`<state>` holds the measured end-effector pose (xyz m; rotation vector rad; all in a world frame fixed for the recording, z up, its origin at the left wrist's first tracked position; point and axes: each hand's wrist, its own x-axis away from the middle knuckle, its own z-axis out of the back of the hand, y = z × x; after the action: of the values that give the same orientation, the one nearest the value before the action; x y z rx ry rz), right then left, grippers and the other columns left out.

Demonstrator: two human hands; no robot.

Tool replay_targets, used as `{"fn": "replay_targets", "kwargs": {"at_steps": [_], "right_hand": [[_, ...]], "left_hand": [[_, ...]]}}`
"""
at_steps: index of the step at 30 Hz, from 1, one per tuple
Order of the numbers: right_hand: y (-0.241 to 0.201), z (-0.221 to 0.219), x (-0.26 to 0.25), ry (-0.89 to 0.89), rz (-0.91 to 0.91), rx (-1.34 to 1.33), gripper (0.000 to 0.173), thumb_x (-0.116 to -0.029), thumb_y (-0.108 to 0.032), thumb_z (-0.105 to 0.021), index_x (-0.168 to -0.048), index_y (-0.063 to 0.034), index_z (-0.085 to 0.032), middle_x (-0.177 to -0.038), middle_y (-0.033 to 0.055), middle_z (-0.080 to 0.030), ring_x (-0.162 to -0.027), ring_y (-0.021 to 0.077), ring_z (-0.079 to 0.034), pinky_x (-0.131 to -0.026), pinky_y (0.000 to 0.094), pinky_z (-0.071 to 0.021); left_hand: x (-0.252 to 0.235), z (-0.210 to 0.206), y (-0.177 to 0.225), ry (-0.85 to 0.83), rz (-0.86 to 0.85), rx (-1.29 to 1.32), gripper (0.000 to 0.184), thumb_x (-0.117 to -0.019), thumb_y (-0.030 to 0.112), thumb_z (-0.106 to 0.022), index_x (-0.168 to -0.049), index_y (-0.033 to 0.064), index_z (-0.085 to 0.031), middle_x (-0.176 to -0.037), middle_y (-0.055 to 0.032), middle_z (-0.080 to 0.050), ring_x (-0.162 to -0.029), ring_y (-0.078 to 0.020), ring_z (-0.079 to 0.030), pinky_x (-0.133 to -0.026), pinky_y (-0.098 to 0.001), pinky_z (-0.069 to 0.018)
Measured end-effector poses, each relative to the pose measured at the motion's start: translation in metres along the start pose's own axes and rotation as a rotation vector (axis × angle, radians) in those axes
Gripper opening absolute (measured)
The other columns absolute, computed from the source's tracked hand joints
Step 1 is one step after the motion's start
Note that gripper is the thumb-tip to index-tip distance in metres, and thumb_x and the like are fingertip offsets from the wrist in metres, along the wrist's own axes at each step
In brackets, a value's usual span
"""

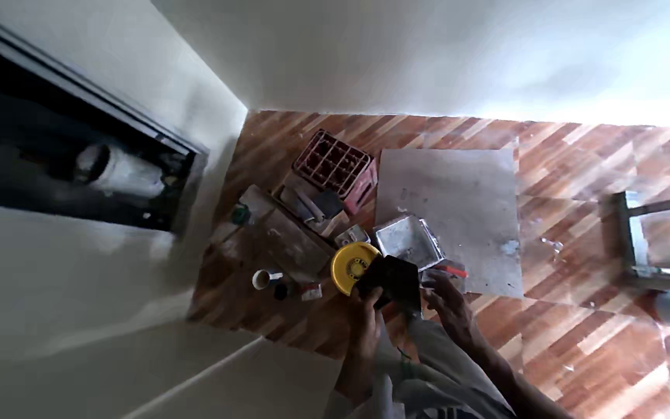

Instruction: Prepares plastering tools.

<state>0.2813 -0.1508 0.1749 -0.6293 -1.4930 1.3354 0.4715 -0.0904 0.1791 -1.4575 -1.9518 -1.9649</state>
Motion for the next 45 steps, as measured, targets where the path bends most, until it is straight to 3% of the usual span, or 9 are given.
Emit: {"fn": "replay_targets", "kwargs": {"at_steps": [5,11,16,22,26,32,37,40,45], "right_hand": [[-0.013,0.017,0.018,0.087,0.099,0.124,0.074,-0.0928,-0.035,-0.073,-0.153,-0.0036,-0.042,-0.144,0.0169,-0.057,-0.114,0.0206,-0.067,-0.089,0.0364,-0.0608],[-0.031,0.042,0.005,0.205,0.008,0.058,0.031,-0.09,-0.028,-0.076,-0.113,-0.0064,-0.072,-0.098,0.0048,-0.075,-0.09,0.0128,-0.072,-0.085,0.0377,-0.0614],[-0.048,0.057,0.023,0.596,-0.013,-0.199,0.036,-0.0958,-0.017,-0.063,-0.125,0.0042,-0.059,-0.103,0.0137,-0.073,-0.086,0.023,-0.074,-0.076,0.0423,-0.0653],[-0.096,0.0,0.064,0.436,0.147,0.496,0.034,-0.1053,-0.014,-0.051,-0.136,-0.0033,-0.06,-0.107,0.0115,-0.074,-0.092,0.0199,-0.073,-0.084,0.0419,-0.0607],[-0.088,-0.039,0.066,0.3,0.355,0.642,0.034,-0.1027,-0.009,-0.052,-0.133,-0.0071,-0.068,-0.138,0.0121,-0.066,-0.134,0.0268,-0.059,-0.116,0.0448,-0.0459],[-0.079,-0.049,0.06,0.181,0.25,0.918,0.027,-0.0958,-0.008,-0.06,-0.119,-0.0106,-0.072,-0.125,0.011,-0.071,-0.123,0.0311,-0.064,-0.104,0.0491,-0.0519],[-0.112,-0.028,0.051,0.111,-0.125,0.934,0.042,-0.093,-0.001,-0.058,-0.135,-0.0002,-0.057,-0.13,0.0217,-0.064,-0.126,0.0383,-0.06,-0.107,0.0517,-0.0477],[-0.102,-0.006,0.049,0.174,-0.04,0.881,0.045,-0.0937,0.001,-0.056,-0.138,-0.0068,-0.058,-0.135,0.0187,-0.061,-0.128,0.0358,-0.058,-0.105,0.0493,-0.0512],[-0.074,0.042,0.049,0.24,0.306,0.788,0.045,-0.0967,-0.003,-0.058,-0.141,-0.0095,-0.061,-0.139,0.0193,-0.06,-0.13,0.0355,-0.058,-0.107,0.0472,-0.0517]], "left_hand": [[0.027,-0.024,0.013,-0.075,-0.064,-0.244,0.048,-0.0843,-0.007,-0.073,-0.129,-0.0045,-0.056,-0.113,-0.0172,-0.067,-0.099,-0.0212,-0.068,-0.085,-0.0373,-0.0604],[0.027,-0.042,0.026,-0.173,-0.083,-0.246,0.024,-0.1016,0.007,-0.059,-0.122,-0.0042,-0.063,-0.109,-0.015,-0.07,-0.098,-0.0203,-0.07,-0.087,-0.0398,-0.06],[0.009,-0.033,0.049,-0.229,-0.036,-0.148,0.027,-0.105,0.009,-0.052,-0.128,-0.0027,-0.06,-0.114,-0.0168,-0.069,-0.101,-0.0231,-0.069,-0.087,-0.043,-0.0603],[0.003,-0.019,0.06,-0.336,0.03,-0.224,0.026,-0.0926,-0.001,-0.062,-0.118,-0.0049,-0.059,-0.101,-0.016,-0.067,-0.086,-0.022,-0.069,-0.077,-0.04,-0.0608],[0.005,-0.019,0.045,-0.378,0.157,-0.28,0.026,-0.1017,0.005,-0.055,-0.127,-0.0014,-0.055,-0.11,-0.0166,-0.065,-0.093,-0.0234,-0.067,-0.078,-0.0422,-0.0589],[0.018,-0.01,0.033,-0.688,0.013,-0.344,0.028,-0.1055,0.009,-0.043,-0.128,-0.0036,-0.053,-0.105,-0.0113,-0.066,-0.091,-0.0165,-0.066,-0.08,-0.0369,-0.0588],[0.012,-0.036,0.035,-0.778,0.125,-0.423,0.039,-0.0901,-0.004,-0.066,-0.128,-0.0055,-0.054,-0.104,-0.0169,-0.069,-0.087,-0.0236,-0.07,-0.075,-0.0418,-0.0614],[0.005,-0.051,0.024,-0.779,0.125,-0.383,0.051,-0.0763,-0.007,-0.074,-0.124,-0.0048,-0.056,-0.103,-0.0181,-0.069,-0.088,-0.0259,-0.069,-0.075,-0.0425,-0.0607],[0.038,-0.108,0.017,-0.68,-0.054,-0.458,0.028,-0.104,0.005,-0.049,-0.129,-0.0062,-0.054,-0.112,-0.0141,-0.065,-0.098,-0.0143,-0.065,-0.087,-0.0319,-0.0565]]}}
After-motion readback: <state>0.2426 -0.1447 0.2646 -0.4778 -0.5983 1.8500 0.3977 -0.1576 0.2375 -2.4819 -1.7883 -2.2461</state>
